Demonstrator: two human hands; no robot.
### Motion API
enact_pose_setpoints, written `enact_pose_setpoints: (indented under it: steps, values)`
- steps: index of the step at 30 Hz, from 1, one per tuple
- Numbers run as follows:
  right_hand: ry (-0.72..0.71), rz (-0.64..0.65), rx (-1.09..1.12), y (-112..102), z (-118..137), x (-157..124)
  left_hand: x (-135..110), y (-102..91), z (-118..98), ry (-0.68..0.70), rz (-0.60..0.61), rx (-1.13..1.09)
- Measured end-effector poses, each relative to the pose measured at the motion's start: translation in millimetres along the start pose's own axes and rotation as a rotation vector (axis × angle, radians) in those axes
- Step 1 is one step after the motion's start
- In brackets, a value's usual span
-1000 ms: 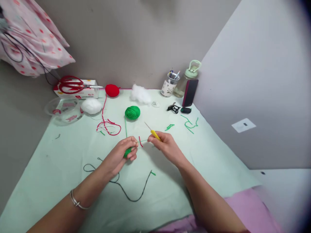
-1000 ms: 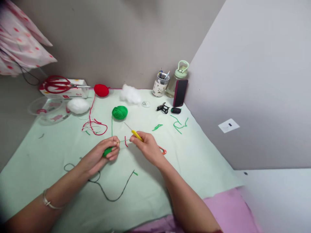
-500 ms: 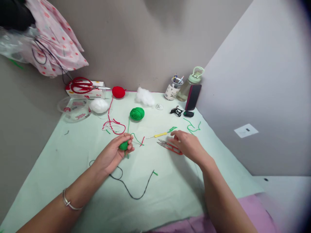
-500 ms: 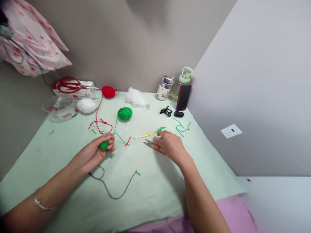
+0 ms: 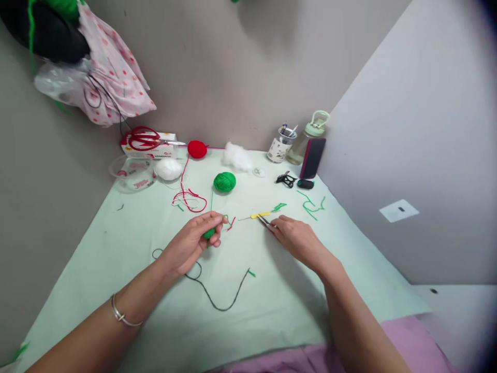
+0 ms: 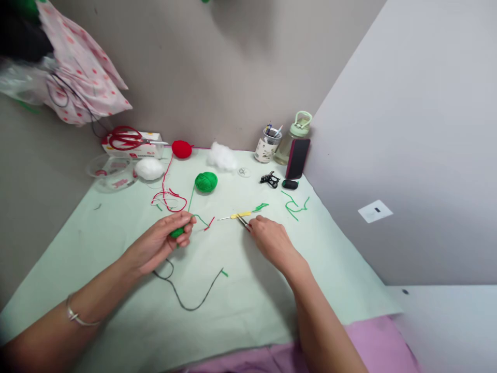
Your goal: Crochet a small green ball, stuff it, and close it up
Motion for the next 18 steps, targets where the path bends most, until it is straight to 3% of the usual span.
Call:
enact_pose_setpoints:
  steps: [3,6,8,10,12,15,18]
  values:
    - [-0.052,-0.097,0.109,-9,18,0,-6,10.2,3,-0.014,0.042,0.05]
    - [-0.244,-0.195,0.665,-21,57,-3,-11,19.1,11,-0.067,0.108,0.069]
    - [-0.33,-0.081,0.896,-15,81,-1,-14,22.8,13,-0.066,0.153,0.059]
    - [-0.349,0.068,0.944,-3,95,1,-17,23.6,11,-0.03,0.178,0.054]
    - [-0.311,0.1,0.938,6,92,7,-19,21.6,9,0.006,0.177,0.065]
    - [-0.227,-0.056,1.016,6,73,15,-20,13.8,10,0.026,0.137,0.072]
    - [-0.176,-0.205,1.236,6,57,17,-18,8.5,13,0.033,0.128,0.059]
Point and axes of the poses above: each hand's wrist, its own x-axis towards the middle knuckle, its own y-axis out of the palm, z = x × y, the point moved 9 cm from there along x, towards the middle knuckle, and after that the axes turned 9 degrees about -y, right-handed, at the moved point
